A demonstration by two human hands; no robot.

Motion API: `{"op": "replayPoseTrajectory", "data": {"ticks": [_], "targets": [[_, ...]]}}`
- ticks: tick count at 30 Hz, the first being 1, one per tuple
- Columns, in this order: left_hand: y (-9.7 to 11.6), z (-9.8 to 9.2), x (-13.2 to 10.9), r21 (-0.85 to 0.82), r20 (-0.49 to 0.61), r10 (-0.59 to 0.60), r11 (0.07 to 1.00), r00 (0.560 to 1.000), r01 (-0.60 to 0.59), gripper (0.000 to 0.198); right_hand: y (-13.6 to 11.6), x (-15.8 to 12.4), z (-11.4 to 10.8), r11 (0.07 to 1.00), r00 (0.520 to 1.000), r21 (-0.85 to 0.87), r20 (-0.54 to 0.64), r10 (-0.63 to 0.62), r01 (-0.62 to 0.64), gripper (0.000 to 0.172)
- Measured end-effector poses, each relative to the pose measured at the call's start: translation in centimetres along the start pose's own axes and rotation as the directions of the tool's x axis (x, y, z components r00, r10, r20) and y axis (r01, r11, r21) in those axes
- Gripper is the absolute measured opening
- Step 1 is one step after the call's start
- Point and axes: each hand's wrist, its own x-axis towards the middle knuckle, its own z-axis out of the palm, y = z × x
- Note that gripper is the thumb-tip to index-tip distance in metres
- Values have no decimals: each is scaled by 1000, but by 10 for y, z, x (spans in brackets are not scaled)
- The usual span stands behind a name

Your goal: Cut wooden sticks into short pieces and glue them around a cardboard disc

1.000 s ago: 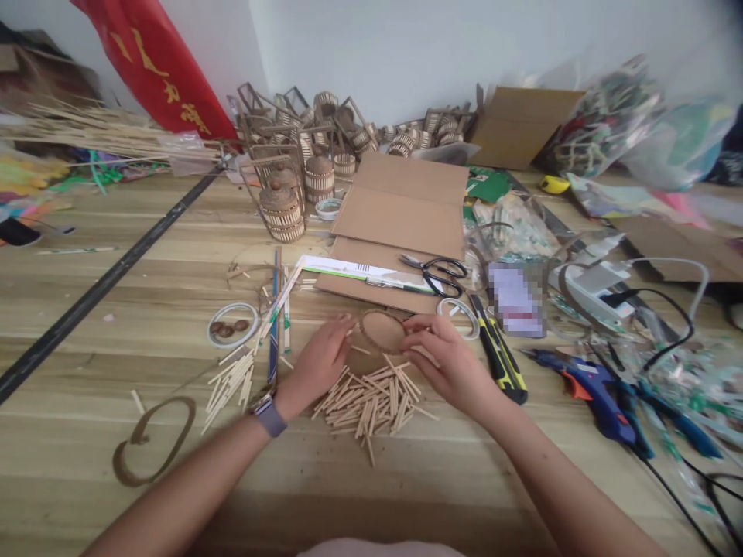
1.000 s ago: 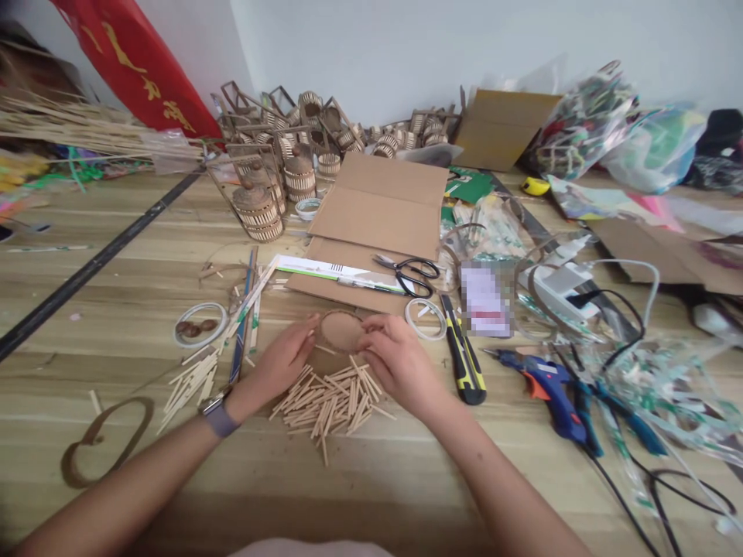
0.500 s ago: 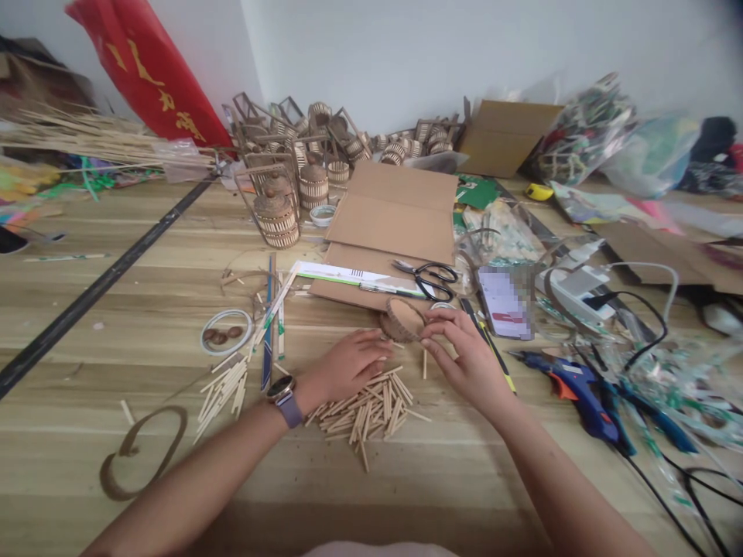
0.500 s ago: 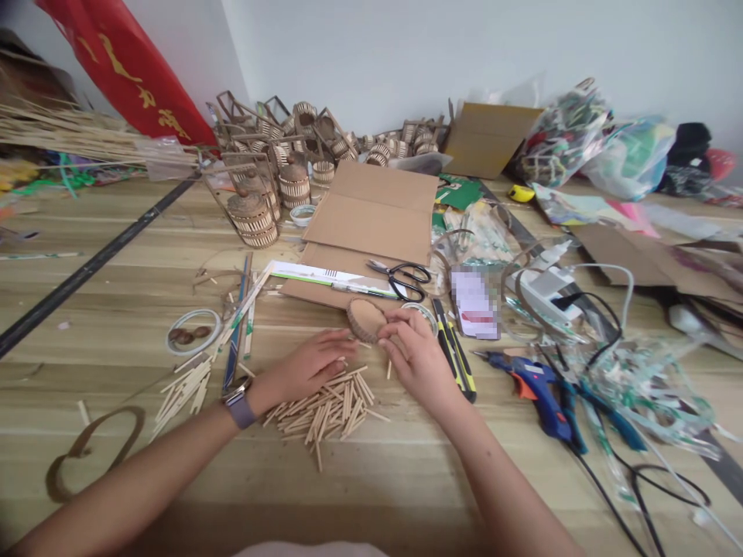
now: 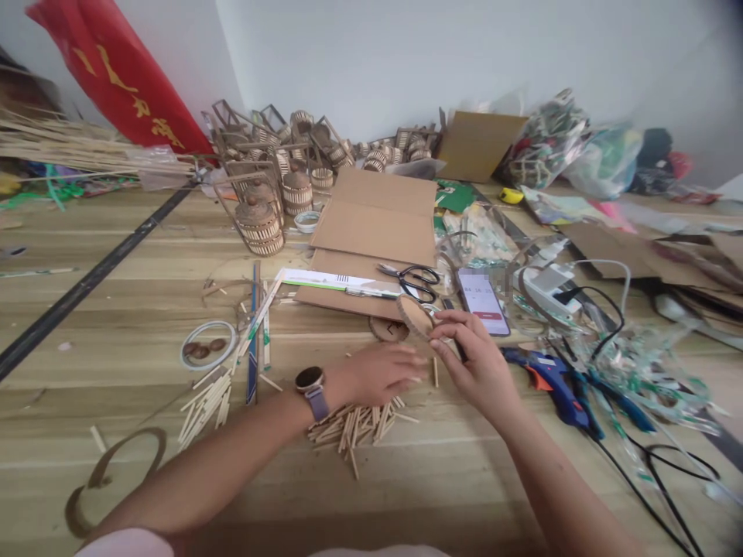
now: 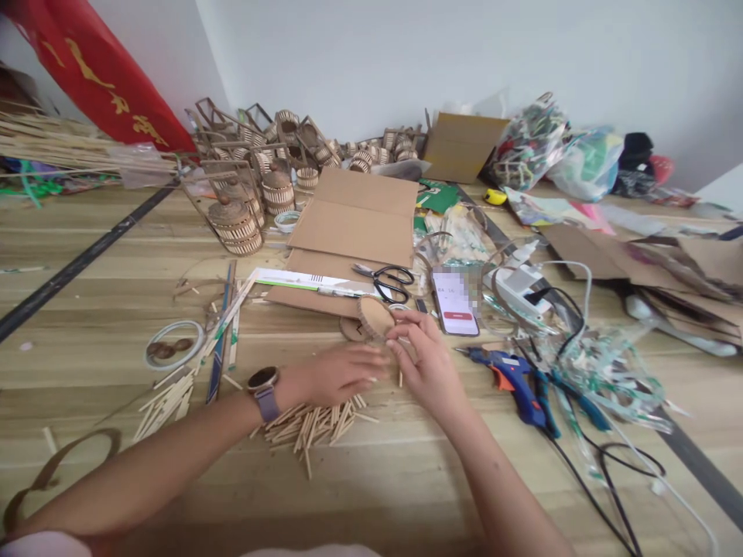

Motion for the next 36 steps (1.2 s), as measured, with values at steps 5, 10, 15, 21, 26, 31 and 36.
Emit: {"op": "replayPoseTrajectory", "data": {"ticks": [5, 10, 15, 21, 26, 31, 36], "targets": [[7, 26, 33, 199, 95, 142, 967, 985, -159, 22, -7, -1, 3, 1000, 1000, -14, 23, -21, 21, 8], [16, 22, 9, 224, 102, 116, 965, 988, -137, 19, -12, -7, 4, 999, 998, -4, 47, -44, 44, 10], [14, -4, -35, 154, -22, -76, 985, 997, 78, 30, -9, -5, 8, 999, 998, 13, 44, -52, 51, 9], [-9, -6, -41, 8, 65, -60, 998, 996, 60, 38, -8, -1, 12, 998, 997, 21, 54, -57, 56, 9], [3, 8, -35, -3, 80, 67, 998, 995, -67, 36, -9, -5, 11, 998, 996, 13, 62, -62, 61, 9], [25, 17, -40, 29, 119, 117, 992, 986, -122, 36, -9, -5, 13, 997, 993, 11, 84, -80, 80, 10], [32, 6, -59, 17, 68, 62, 998, 996, -64, 38, -15, -3, 19, 989, 977, 17, 151, -150, 149, 11]]}}
